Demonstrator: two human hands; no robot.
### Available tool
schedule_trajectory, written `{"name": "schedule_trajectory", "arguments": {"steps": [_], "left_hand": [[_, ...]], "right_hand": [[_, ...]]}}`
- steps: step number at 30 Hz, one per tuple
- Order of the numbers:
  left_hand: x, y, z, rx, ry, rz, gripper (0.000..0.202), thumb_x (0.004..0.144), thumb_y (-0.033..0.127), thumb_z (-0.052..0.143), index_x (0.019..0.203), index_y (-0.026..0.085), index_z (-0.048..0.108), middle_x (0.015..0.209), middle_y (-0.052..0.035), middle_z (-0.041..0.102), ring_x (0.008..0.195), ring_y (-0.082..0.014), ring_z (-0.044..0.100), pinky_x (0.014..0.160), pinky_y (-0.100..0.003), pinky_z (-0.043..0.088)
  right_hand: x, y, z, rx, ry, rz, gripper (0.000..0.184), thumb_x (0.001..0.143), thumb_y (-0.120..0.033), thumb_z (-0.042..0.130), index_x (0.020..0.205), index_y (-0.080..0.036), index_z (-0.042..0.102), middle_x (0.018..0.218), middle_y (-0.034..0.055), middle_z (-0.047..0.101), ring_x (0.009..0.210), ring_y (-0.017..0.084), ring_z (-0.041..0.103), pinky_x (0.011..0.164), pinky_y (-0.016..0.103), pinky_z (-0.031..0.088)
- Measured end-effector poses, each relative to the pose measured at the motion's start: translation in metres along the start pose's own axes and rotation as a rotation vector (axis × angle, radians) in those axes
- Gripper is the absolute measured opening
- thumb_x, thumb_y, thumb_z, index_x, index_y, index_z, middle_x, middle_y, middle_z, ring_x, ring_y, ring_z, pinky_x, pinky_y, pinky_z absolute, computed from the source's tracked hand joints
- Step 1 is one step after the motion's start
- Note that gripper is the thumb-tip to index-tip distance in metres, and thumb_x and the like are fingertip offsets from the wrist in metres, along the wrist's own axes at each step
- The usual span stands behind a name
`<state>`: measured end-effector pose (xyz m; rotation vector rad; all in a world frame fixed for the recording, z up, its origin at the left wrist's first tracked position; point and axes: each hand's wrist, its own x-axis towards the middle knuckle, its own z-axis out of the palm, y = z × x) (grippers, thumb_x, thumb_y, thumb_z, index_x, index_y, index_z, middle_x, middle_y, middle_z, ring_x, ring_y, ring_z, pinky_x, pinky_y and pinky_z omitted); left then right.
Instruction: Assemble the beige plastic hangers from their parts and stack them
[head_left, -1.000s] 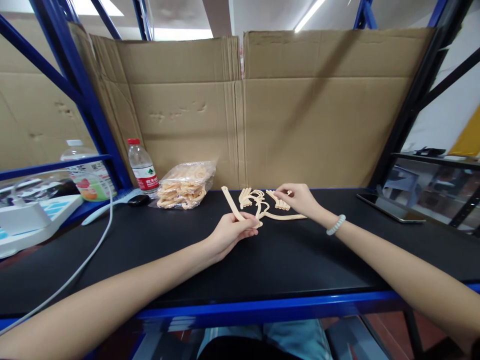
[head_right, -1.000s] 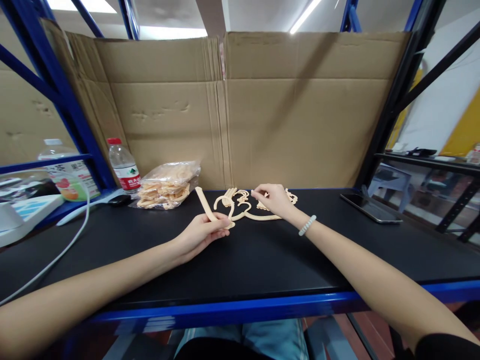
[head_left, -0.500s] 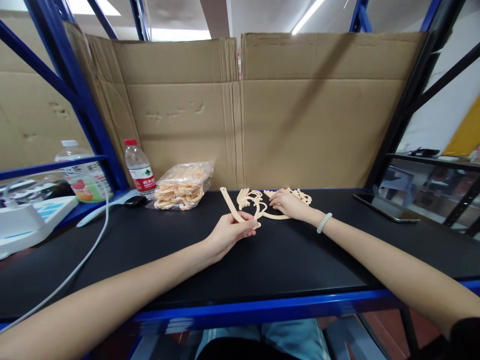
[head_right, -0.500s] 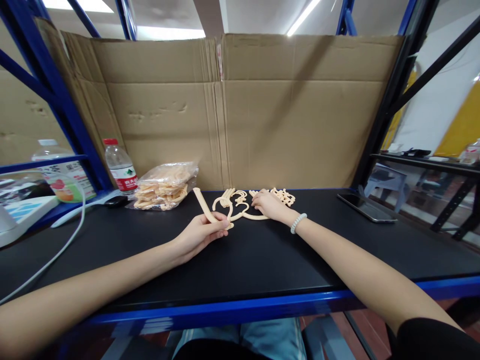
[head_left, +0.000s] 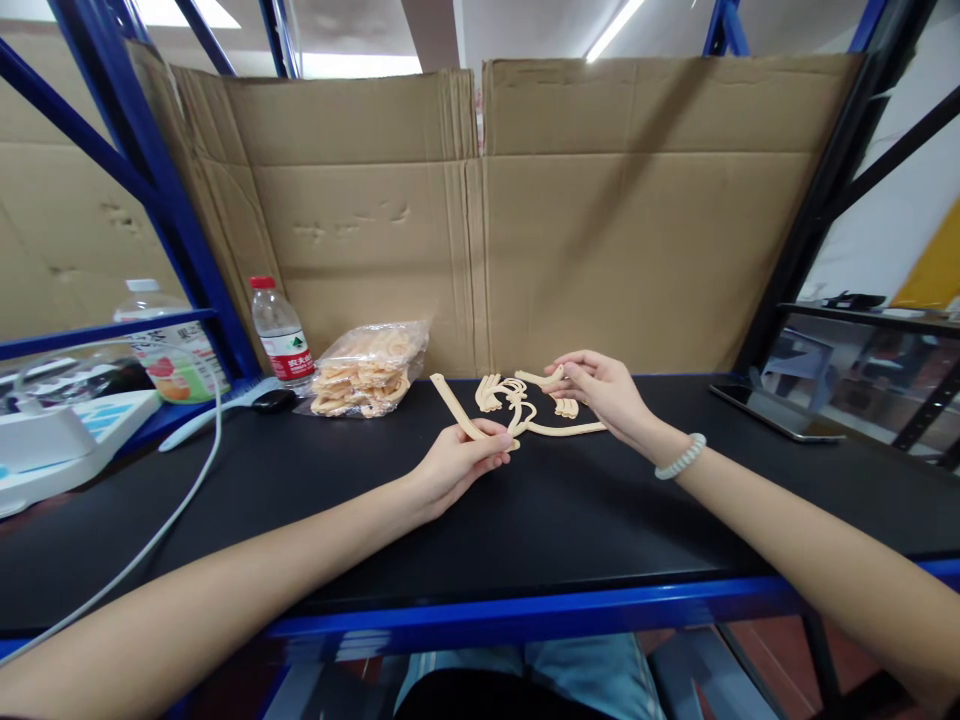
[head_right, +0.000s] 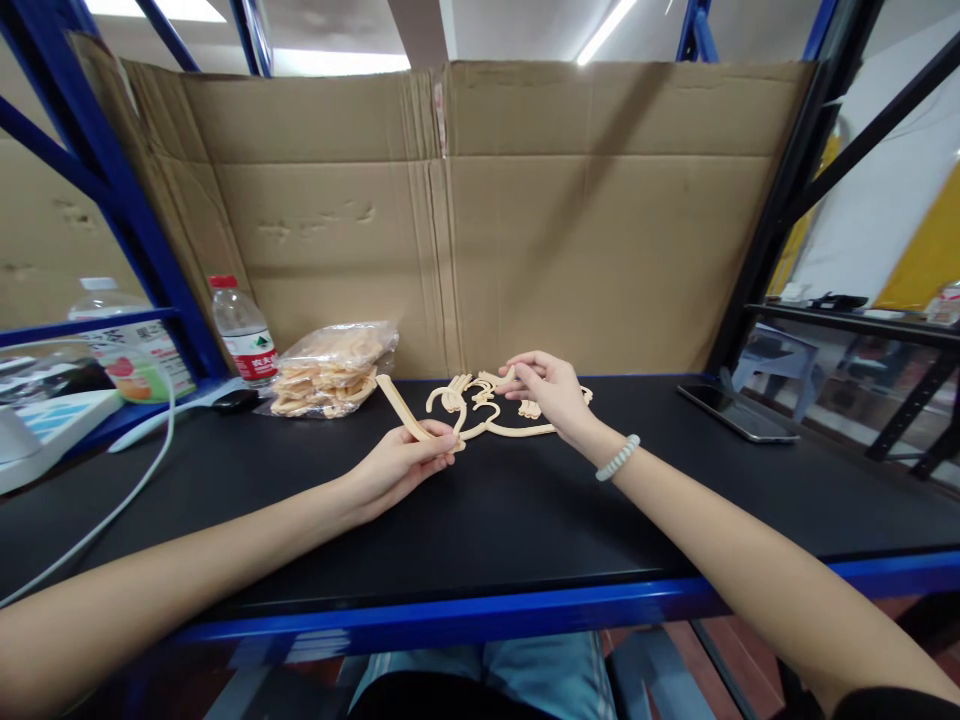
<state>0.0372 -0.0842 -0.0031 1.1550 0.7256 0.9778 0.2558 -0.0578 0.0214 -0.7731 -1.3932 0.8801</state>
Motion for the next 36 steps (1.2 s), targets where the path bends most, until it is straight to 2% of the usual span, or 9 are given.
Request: {"name": "schedule_trajectory", "arguments": {"steps": [2, 4, 11, 15, 17, 21, 25, 31, 36], "left_hand": [[0.001, 0.0, 0.0, -0.016, -0.009, 0.002, 0.028, 0.058, 0.024, 0.085, 0.073, 0.01, 0.065, 0.068, -0.0025, 0.064, 0.063, -0.0078, 0.059, 0.064, -0.017, 0.047], [0.001, 0.0, -0.001, -0.025, -0.015, 0.006, 0.029, 0.057, 0.023, 0.085, 0.073, 0.011, 0.065, 0.068, -0.0022, 0.064, 0.065, -0.0083, 0.06, 0.066, -0.018, 0.047], [0.001, 0.0, -0.002, -0.031, -0.035, 0.015, 0.029, 0.056, 0.022, 0.086, 0.073, 0.011, 0.065, 0.069, -0.0025, 0.066, 0.065, -0.0094, 0.061, 0.068, -0.021, 0.048], [0.001, -0.001, -0.002, -0.035, -0.037, 0.01, 0.03, 0.055, 0.023, 0.086, 0.072, 0.011, 0.065, 0.069, -0.0029, 0.066, 0.066, -0.01, 0.062, 0.068, -0.021, 0.048], [0.0, 0.0, -0.001, -0.033, -0.034, 0.01, 0.03, 0.055, 0.023, 0.087, 0.072, 0.011, 0.065, 0.069, -0.0028, 0.066, 0.066, -0.0098, 0.061, 0.069, -0.021, 0.048], [-0.001, 0.001, 0.0, -0.011, -0.028, 0.016, 0.03, 0.053, 0.021, 0.087, 0.072, 0.011, 0.065, 0.072, -0.0037, 0.068, 0.066, -0.0102, 0.062, 0.07, -0.023, 0.048], [-0.001, 0.001, -0.002, 0.034, -0.052, 0.033, 0.029, 0.055, 0.02, 0.086, 0.073, 0.01, 0.065, 0.073, -0.0049, 0.068, 0.067, -0.0103, 0.061, 0.069, -0.022, 0.047], [0.001, -0.001, -0.004, 0.032, -0.093, 0.053, 0.027, 0.055, 0.02, 0.085, 0.073, 0.011, 0.066, 0.072, -0.0035, 0.067, 0.065, -0.0103, 0.061, 0.068, -0.023, 0.047], [0.001, 0.0, -0.006, 0.065, -0.108, 0.062, 0.026, 0.054, 0.019, 0.085, 0.072, 0.011, 0.067, 0.07, -0.0035, 0.067, 0.066, -0.0109, 0.061, 0.07, -0.024, 0.048]], "right_hand": [[-0.011, -0.007, 0.007, 0.063, -0.027, 0.086, 0.032, 0.071, -0.042, 0.072, 0.087, -0.014, 0.067, 0.092, 0.0098, 0.068, 0.082, 0.017, 0.066, 0.08, 0.032, 0.053], [-0.018, -0.007, 0.012, 0.089, -0.026, 0.146, 0.032, 0.069, -0.041, 0.074, 0.085, -0.013, 0.07, 0.09, 0.0094, 0.069, 0.08, 0.016, 0.065, 0.083, 0.033, 0.052], [-0.023, 0.005, 0.019, 0.108, -0.02, 0.234, 0.025, 0.06, -0.023, 0.076, 0.083, -0.015, 0.069, 0.084, 0.0039, 0.064, 0.067, 0.01, 0.057, 0.074, 0.03, 0.05], [-0.022, 0.005, 0.018, 0.212, 0.066, 0.319, 0.042, 0.059, -0.01, 0.071, 0.098, -0.019, 0.061, 0.089, 0.0019, 0.06, 0.066, 0.01, 0.057, 0.069, 0.028, 0.052], [-0.021, 0.004, 0.018, 0.276, 0.034, 0.375, 0.045, 0.06, -0.007, 0.069, 0.102, -0.019, 0.058, 0.088, 0.0019, 0.06, 0.065, 0.01, 0.056, 0.07, 0.029, 0.052], [-0.024, 0.007, 0.02, 0.317, -0.097, 0.434, 0.034, 0.06, -0.007, 0.072, 0.091, -0.017, 0.062, 0.078, 0.0002, 0.06, 0.07, 0.01, 0.059, 0.079, 0.028, 0.052], [-0.03, 0.008, 0.024, 0.212, -0.204, 0.381, 0.032, 0.059, -0.012, 0.077, 0.088, -0.015, 0.065, 0.08, 0.0015, 0.065, 0.077, 0.012, 0.063, 0.086, 0.032, 0.051], [-0.032, 0.002, 0.026, 0.045, -0.295, 0.177, 0.032, 0.061, -0.019, 0.078, 0.09, -0.016, 0.063, 0.086, 0.0035, 0.07, 0.083, 0.016, 0.066, 0.087, 0.037, 0.052], [-0.032, 0.0, 0.026, 0.002, -0.392, 0.159, 0.032, 0.065, -0.019, 0.076, 0.094, -0.017, 0.063, 0.089, 0.0041, 0.071, 0.085, 0.018, 0.068, 0.089, 0.039, 0.052]]}}
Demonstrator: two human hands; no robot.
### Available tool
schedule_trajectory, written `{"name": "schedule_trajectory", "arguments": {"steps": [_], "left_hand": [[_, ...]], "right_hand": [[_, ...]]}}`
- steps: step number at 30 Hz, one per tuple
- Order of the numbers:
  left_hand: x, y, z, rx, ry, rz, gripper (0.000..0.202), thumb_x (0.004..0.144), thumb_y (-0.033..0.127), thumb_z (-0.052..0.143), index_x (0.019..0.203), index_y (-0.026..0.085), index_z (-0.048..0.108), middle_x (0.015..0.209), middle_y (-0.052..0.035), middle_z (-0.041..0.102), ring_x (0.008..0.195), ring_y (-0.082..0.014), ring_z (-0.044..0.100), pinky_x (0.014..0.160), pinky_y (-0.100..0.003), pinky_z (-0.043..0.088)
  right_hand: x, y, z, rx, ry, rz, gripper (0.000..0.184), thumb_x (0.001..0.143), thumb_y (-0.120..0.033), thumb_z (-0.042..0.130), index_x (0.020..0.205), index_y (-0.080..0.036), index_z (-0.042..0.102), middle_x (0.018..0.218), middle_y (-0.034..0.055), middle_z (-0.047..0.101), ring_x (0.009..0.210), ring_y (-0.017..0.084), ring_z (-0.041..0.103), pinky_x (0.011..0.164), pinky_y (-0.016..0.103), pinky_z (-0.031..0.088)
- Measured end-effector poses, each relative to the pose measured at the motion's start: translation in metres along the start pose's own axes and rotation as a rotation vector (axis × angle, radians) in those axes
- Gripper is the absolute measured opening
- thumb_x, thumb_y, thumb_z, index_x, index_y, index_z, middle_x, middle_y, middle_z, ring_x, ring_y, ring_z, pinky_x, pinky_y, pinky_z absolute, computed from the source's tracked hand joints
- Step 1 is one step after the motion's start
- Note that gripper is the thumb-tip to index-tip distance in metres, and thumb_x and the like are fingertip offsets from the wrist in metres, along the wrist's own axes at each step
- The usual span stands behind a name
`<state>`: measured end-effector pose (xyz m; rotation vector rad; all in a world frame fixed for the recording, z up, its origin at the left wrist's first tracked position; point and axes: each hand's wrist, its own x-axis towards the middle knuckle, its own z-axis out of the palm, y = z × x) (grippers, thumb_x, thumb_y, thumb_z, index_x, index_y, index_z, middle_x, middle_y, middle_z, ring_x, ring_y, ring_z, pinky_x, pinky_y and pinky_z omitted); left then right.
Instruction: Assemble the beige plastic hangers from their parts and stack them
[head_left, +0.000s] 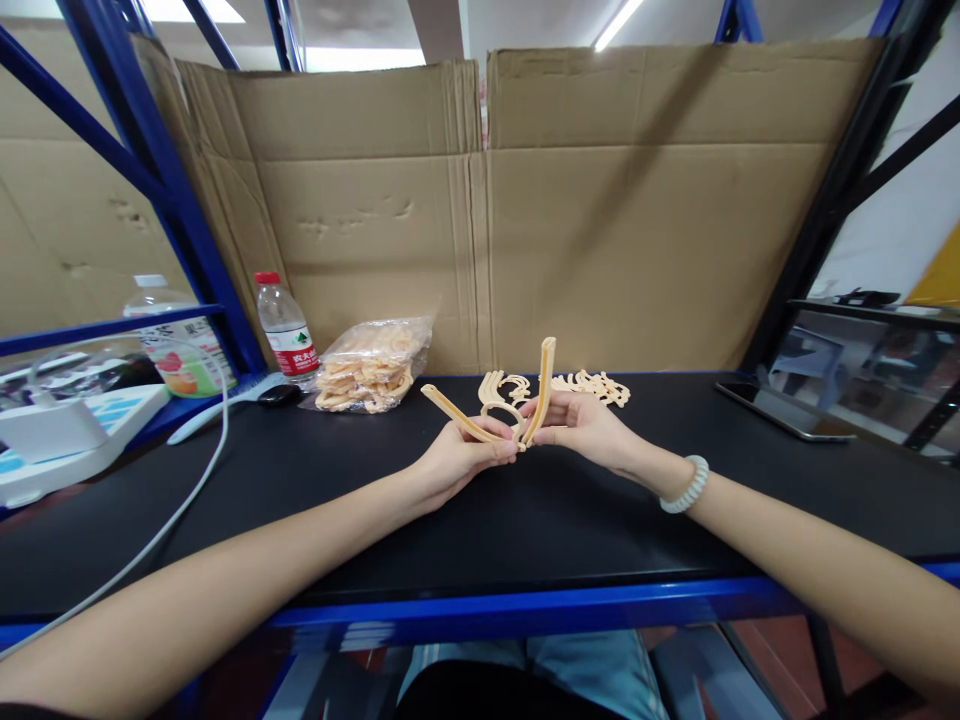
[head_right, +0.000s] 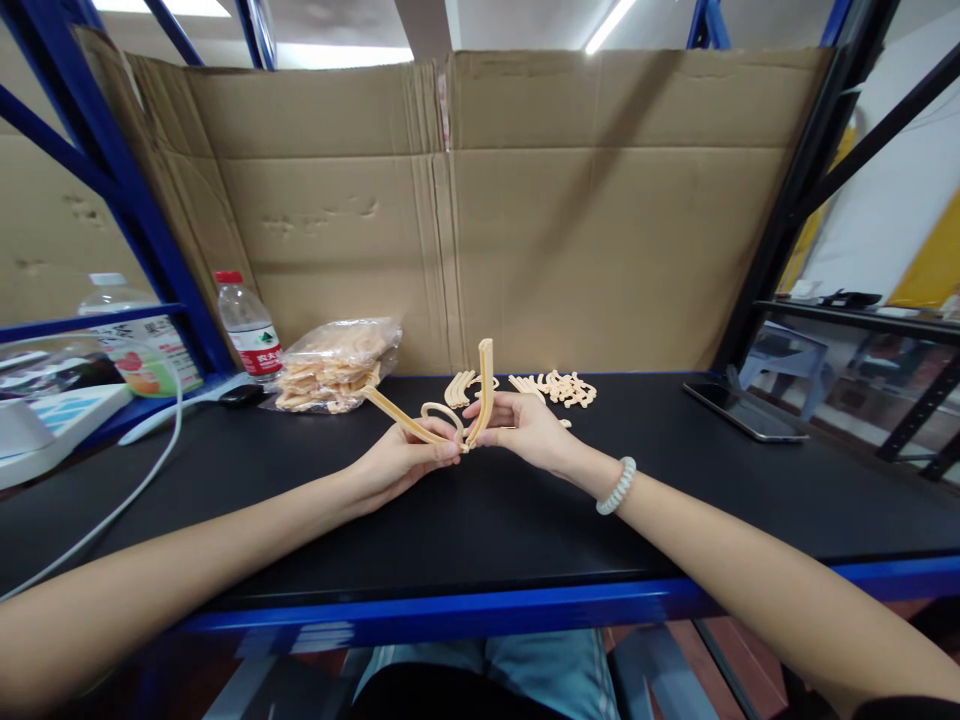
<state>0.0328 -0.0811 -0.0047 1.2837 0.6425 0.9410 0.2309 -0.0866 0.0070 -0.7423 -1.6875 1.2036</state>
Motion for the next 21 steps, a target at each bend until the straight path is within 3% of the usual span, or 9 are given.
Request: {"name": "schedule_trajectory", "arguments": {"steps": [10, 15, 21], "left_hand": [[-0.002, 0.001, 0.001, 0.045, -0.009, 0.033, 0.024, 0.051, 0.017, 0.086, 0.066, 0.012, 0.067, 0.07, -0.0026, 0.065, 0.07, -0.014, 0.062, 0.069, -0.026, 0.049], [-0.004, 0.001, 0.004, 0.055, 0.031, 0.074, 0.023, 0.05, 0.016, 0.085, 0.063, 0.012, 0.067, 0.068, -0.0018, 0.064, 0.066, -0.0135, 0.061, 0.069, -0.027, 0.048], [-0.004, -0.002, 0.004, 0.026, 0.083, 0.079, 0.027, 0.052, 0.022, 0.086, 0.068, 0.011, 0.068, 0.068, -0.0037, 0.066, 0.064, -0.0127, 0.06, 0.069, -0.027, 0.048]], "right_hand": [[-0.003, 0.0, 0.004, -0.042, -0.078, -0.031, 0.025, 0.068, -0.018, 0.073, 0.091, -0.016, 0.063, 0.089, 0.0045, 0.071, 0.085, 0.018, 0.068, 0.087, 0.037, 0.053], [-0.004, 0.0, 0.008, -0.082, -0.03, -0.069, 0.017, 0.067, -0.019, 0.073, 0.082, -0.017, 0.065, 0.084, 0.0029, 0.07, 0.082, 0.018, 0.068, 0.085, 0.037, 0.054], [-0.008, 0.003, 0.015, -0.127, 0.041, -0.103, 0.02, 0.068, -0.028, 0.074, 0.084, -0.018, 0.065, 0.084, 0.0034, 0.069, 0.081, 0.019, 0.068, 0.085, 0.038, 0.054]]}}
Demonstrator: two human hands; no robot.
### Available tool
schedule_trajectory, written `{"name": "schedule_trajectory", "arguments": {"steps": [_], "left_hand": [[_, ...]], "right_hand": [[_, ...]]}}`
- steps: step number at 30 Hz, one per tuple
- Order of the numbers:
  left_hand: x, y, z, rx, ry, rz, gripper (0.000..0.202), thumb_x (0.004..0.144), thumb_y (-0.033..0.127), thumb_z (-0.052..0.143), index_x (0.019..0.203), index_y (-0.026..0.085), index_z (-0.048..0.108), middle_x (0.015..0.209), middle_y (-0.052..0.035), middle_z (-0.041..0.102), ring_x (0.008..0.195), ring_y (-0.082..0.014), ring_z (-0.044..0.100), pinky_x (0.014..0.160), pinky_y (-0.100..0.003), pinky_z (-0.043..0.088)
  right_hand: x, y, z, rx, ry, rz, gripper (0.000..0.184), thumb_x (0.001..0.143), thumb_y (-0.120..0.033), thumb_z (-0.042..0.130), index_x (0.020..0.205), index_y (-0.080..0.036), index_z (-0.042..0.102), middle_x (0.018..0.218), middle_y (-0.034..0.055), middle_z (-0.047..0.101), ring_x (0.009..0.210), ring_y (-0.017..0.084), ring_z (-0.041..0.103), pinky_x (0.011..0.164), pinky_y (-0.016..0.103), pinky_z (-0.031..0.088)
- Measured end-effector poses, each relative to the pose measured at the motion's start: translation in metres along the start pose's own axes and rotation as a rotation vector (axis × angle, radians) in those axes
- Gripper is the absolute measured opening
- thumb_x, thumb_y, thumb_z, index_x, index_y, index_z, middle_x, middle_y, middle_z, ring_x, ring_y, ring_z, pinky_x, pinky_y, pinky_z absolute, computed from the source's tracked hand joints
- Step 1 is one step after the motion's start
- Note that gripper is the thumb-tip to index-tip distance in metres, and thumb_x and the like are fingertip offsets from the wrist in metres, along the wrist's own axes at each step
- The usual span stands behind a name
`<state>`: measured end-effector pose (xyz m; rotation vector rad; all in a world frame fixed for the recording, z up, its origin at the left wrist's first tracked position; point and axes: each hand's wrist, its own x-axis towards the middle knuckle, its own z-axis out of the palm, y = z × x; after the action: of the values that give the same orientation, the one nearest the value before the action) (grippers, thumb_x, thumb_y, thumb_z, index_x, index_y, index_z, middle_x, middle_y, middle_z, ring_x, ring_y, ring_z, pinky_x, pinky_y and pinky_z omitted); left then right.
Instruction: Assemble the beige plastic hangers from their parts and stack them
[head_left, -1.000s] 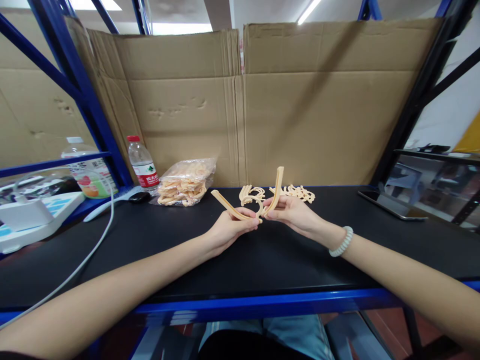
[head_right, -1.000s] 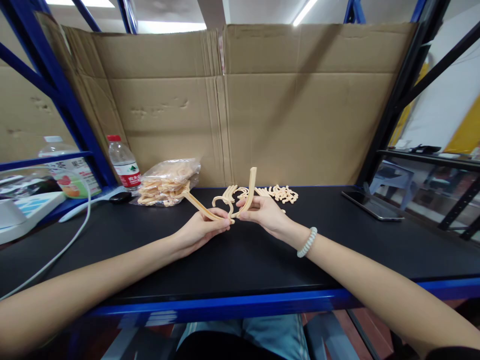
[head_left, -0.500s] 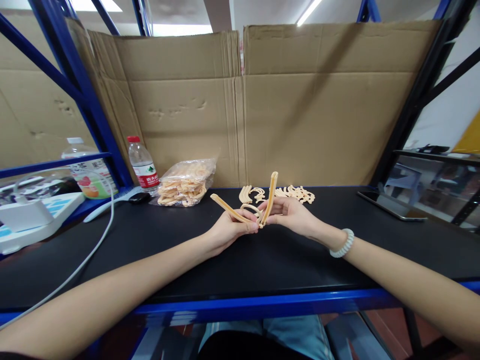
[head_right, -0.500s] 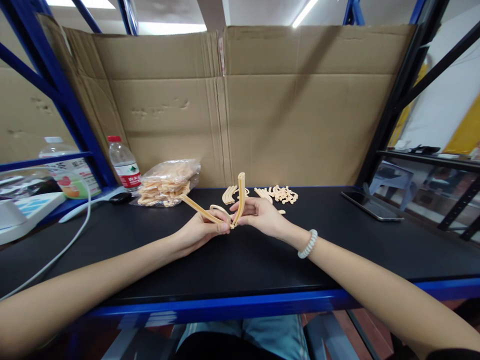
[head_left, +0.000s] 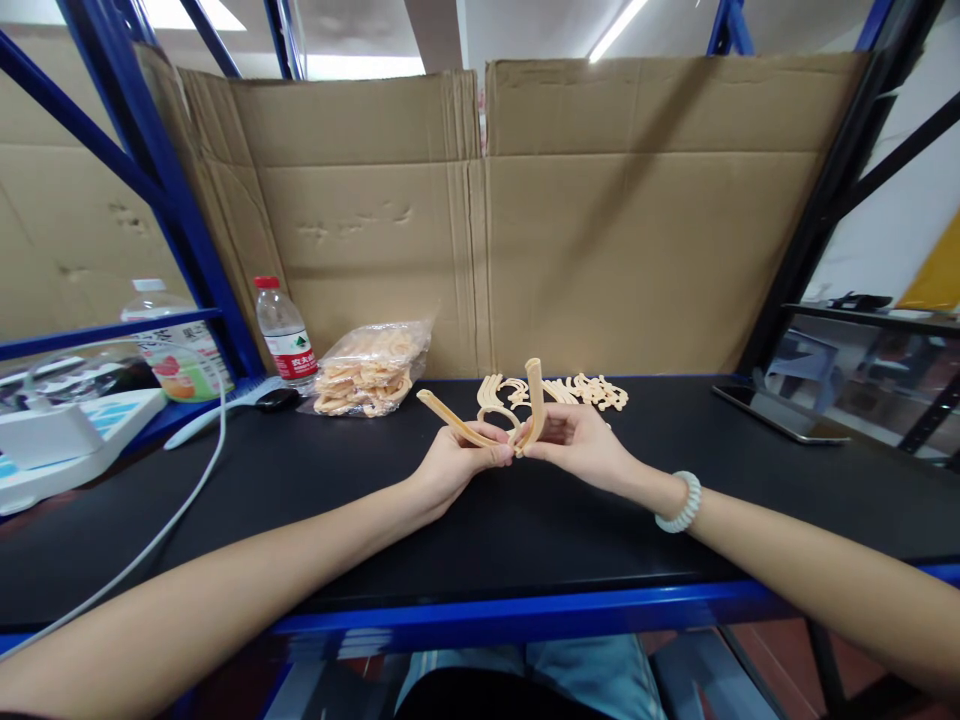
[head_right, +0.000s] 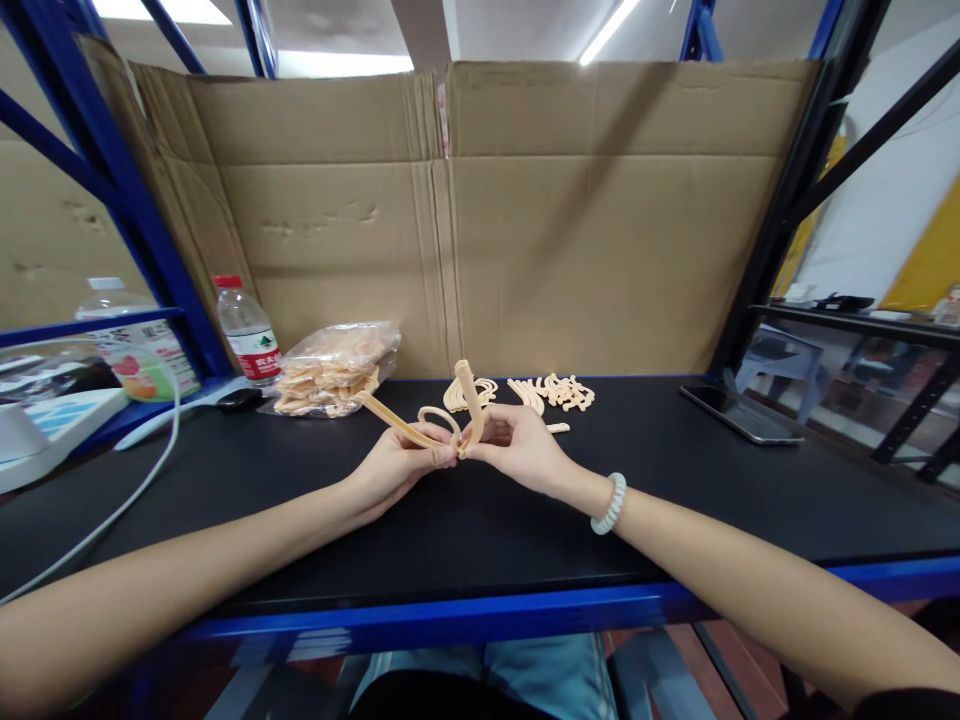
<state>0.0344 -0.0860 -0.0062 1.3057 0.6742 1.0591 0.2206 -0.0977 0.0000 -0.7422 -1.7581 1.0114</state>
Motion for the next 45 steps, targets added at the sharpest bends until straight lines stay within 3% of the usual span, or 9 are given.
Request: {"name": "schedule_trajectory", "arguments": {"steps": [8, 11, 16, 22, 26, 30, 34, 38, 45], "left_hand": [[0.002, 0.001, 0.002, -0.078, 0.094, -0.084, 0.033, 0.05, 0.023, 0.088, 0.072, 0.009, 0.067, 0.071, -0.0048, 0.068, 0.067, -0.0123, 0.063, 0.072, -0.024, 0.052], [0.001, 0.003, 0.004, -0.084, 0.119, -0.093, 0.033, 0.052, 0.022, 0.088, 0.073, 0.008, 0.066, 0.07, -0.0046, 0.067, 0.067, -0.0123, 0.064, 0.072, -0.024, 0.054], [0.003, 0.011, -0.003, -0.092, 0.21, -0.132, 0.022, 0.063, 0.013, 0.081, 0.071, 0.01, 0.061, 0.065, -0.0026, 0.065, 0.062, -0.0105, 0.064, 0.067, -0.02, 0.055], [0.017, 0.02, -0.029, -0.039, 0.179, -0.176, 0.022, 0.063, 0.009, 0.079, 0.075, 0.01, 0.061, 0.072, -0.0048, 0.067, 0.07, -0.0122, 0.066, 0.07, -0.02, 0.054], [0.024, 0.02, -0.046, 0.299, 0.047, -0.107, 0.026, 0.06, 0.019, 0.081, 0.075, 0.011, 0.062, 0.069, -0.0026, 0.066, 0.068, -0.0135, 0.064, 0.069, -0.024, 0.051], [0.025, 0.02, -0.052, 0.987, -0.131, 0.225, 0.021, 0.069, 0.032, 0.075, 0.07, 0.014, 0.064, 0.065, 0.0002, 0.062, 0.062, -0.0123, 0.055, 0.061, -0.024, 0.042], [0.023, 0.022, -0.053, 1.384, -0.295, 0.538, 0.014, 0.08, 0.029, 0.066, 0.074, 0.016, 0.062, 0.077, -0.0028, 0.062, 0.079, -0.0168, 0.054, 0.068, -0.025, 0.04], [0.021, 0.024, -0.053, 1.539, -0.323, 0.656, 0.012, 0.085, 0.025, 0.059, 0.078, 0.016, 0.059, 0.08, -0.0041, 0.061, 0.081, -0.0177, 0.052, 0.07, -0.027, 0.04], [0.02, 0.023, -0.05, 1.598, -0.288, 0.63, 0.012, 0.085, 0.026, 0.057, 0.078, 0.017, 0.06, 0.082, -0.0034, 0.061, 0.081, -0.0174, 0.053, 0.07, -0.027, 0.039]], "right_hand": [[0.002, 0.003, 0.009, 0.073, 0.151, 0.09, 0.026, 0.064, -0.028, 0.078, 0.079, -0.016, 0.062, 0.08, 0.0029, 0.067, 0.077, 0.016, 0.065, 0.079, 0.032, 0.053], [0.006, 0.004, 0.001, 0.196, 0.148, 0.162, 0.027, 0.062, -0.025, 0.079, 0.081, -0.016, 0.062, 0.082, 0.0014, 0.064, 0.074, 0.012, 0.062, 0.068, 0.025, 0.053], [0.013, 0.007, -0.048, 0.317, 0.133, 0.298, 0.027, 0.056, -0.02, 0.081, 0.071, -0.016, 0.06, 0.067, -0.0028, 0.059, 0.055, 0.006, 0.054, 0.054, 0.02, 0.046], [0.011, 0.001, -0.105, -0.155, -0.065, 0.325, 0.03, 0.058, -0.031, 0.081, 0.069, -0.013, 0.059, 0.062, 0.0004, 0.06, 0.055, 0.009, 0.055, 0.052, 0.023, 0.044], [0.009, -0.002, -0.116, -0.417, -0.251, 0.318, 0.031, 0.06, -0.038, 0.078, 0.071, -0.013, 0.063, 0.064, 0.001, 0.061, 0.059, 0.011, 0.054, 0.055, 0.024, 0.043], [0.009, 0.001, -0.116, -0.613, -0.341, 0.254, 0.029, 0.062, -0.039, 0.076, 0.07, -0.014, 0.066, 0.065, 0.0013, 0.061, 0.062, 0.013, 0.054, 0.059, 0.026, 0.04], [0.011, 0.007, -0.112, -0.807, -0.344, 0.19, 0.024, 0.064, -0.039, 0.073, 0.066, -0.015, 0.068, 0.058, -0.0006, 0.055, 0.058, 0.012, 0.044, 0.055, 0.026, 0.032], [0.012, 0.006, -0.107, -0.864, -0.298, 0.161, 0.022, 0.066, -0.037, 0.071, 0.068, -0.015, 0.068, 0.068, 0.0017, 0.06, 0.065, 0.014, 0.049, 0.061, 0.027, 0.035], [0.01, 0.005, -0.101, -0.866, -0.297, 0.14, 0.021, 0.07, -0.036, 0.068, 0.073, -0.015, 0.068, 0.079, 0.005, 0.064, 0.074, 0.017, 0.054, 0.067, 0.028, 0.039]]}}
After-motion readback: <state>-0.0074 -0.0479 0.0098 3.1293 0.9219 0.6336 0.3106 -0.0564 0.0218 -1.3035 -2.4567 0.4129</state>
